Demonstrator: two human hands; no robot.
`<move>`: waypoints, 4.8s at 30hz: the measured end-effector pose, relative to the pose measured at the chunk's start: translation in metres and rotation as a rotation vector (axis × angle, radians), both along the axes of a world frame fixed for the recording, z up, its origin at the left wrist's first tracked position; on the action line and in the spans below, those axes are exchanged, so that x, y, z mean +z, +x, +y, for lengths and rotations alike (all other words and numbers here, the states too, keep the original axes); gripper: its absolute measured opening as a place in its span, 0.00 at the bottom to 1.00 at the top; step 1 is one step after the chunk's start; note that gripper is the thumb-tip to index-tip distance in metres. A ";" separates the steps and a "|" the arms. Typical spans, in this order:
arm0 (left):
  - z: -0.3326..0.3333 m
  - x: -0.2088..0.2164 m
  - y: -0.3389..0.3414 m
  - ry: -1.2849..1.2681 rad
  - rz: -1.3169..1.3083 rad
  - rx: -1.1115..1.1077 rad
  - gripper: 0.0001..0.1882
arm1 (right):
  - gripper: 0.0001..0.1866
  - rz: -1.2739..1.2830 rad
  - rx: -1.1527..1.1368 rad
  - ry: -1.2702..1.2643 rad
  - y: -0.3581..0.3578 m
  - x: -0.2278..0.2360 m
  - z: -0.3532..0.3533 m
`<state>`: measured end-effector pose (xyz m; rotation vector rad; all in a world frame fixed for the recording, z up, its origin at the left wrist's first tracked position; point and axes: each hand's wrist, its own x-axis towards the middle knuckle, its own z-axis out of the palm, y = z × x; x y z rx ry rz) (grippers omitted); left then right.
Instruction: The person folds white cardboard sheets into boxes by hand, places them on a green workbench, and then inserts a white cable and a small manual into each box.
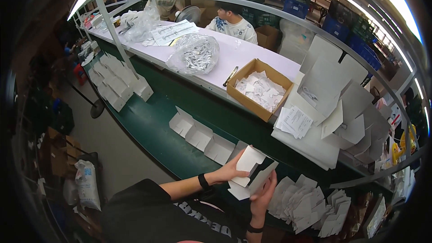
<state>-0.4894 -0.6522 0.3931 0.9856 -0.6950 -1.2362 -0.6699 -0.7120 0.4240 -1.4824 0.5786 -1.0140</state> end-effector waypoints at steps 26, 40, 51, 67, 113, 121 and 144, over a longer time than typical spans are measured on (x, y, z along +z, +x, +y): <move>0.018 0.008 -0.010 -0.342 -1.380 -0.058 0.45 | 0.39 -0.107 0.242 0.615 -0.054 -0.090 -0.042; 0.001 0.040 0.005 -0.387 -1.383 -0.260 0.64 | 0.42 0.246 0.148 0.234 -0.033 -0.073 -0.041; 0.031 -0.116 0.018 0.055 -1.555 -0.207 0.53 | 0.22 0.924 0.205 -0.228 -0.056 -0.187 -0.117; 0.056 -0.281 0.196 0.452 -1.427 0.371 0.42 | 0.09 0.977 0.231 -0.962 0.035 -0.301 -0.098; 0.304 -0.048 0.107 -0.052 0.175 0.318 0.53 | 0.28 -0.070 0.372 0.510 0.152 -0.018 0.241; 0.312 -0.042 0.114 -0.010 -0.505 0.644 0.52 | 0.37 0.231 0.363 0.085 0.160 -0.030 0.257; 0.348 -0.056 0.113 0.015 -0.796 0.139 0.55 | 0.49 0.465 0.495 0.564 0.126 -0.097 0.231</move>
